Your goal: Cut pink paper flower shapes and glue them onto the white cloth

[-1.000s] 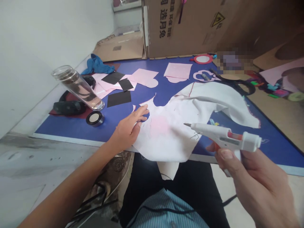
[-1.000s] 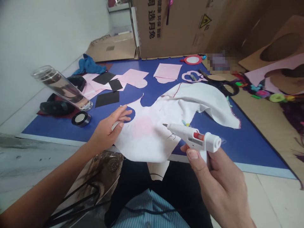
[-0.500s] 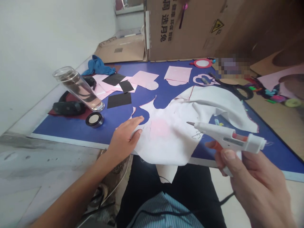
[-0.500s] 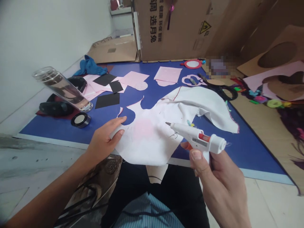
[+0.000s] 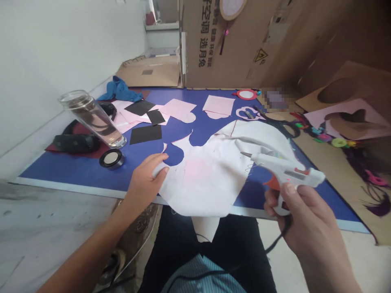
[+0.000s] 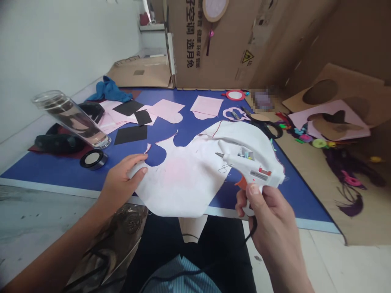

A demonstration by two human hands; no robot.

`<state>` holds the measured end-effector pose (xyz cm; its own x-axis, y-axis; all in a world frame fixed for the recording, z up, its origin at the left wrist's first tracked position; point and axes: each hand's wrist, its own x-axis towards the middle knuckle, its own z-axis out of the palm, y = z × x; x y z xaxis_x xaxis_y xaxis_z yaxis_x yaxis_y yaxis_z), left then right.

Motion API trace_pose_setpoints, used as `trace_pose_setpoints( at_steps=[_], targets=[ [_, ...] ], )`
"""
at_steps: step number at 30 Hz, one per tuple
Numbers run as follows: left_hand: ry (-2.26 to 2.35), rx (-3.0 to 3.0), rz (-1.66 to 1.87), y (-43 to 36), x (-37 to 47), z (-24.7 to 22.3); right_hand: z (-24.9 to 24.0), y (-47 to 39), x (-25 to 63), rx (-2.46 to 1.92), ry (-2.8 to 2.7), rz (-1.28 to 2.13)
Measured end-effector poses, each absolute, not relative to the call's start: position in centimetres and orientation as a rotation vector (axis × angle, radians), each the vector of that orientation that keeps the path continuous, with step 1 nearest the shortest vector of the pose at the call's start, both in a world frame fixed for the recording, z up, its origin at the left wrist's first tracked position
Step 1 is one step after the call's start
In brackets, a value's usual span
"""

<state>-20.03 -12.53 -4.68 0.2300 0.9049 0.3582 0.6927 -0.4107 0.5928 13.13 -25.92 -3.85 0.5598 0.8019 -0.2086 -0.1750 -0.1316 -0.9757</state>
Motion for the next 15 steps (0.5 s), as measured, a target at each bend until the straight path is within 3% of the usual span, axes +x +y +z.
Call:
trace_pose_setpoints(
  at_steps=[3, 6, 9, 15],
  targets=[
    [1.429, 1.796, 1.065, -13.3, -19.2, -3.7, -3.0, -24.9, 12.8, -1.445, -0.478, 1.011],
    [1.218, 1.507, 0.901, -15.4, -16.6, -2.6, -1.2, -23.0, 11.4, -1.366, -0.420, 1.123],
    [0.986, 1.430, 0.665, -17.6, -13.1, -1.6, 0.4, -20.3, 9.0, -1.182, -0.444, 1.210],
    [0.942, 1.311, 0.779, -17.6, -9.7, -0.6, 0.3, -14.8, 4.1, -0.911, -0.472, 1.276]
  ],
)
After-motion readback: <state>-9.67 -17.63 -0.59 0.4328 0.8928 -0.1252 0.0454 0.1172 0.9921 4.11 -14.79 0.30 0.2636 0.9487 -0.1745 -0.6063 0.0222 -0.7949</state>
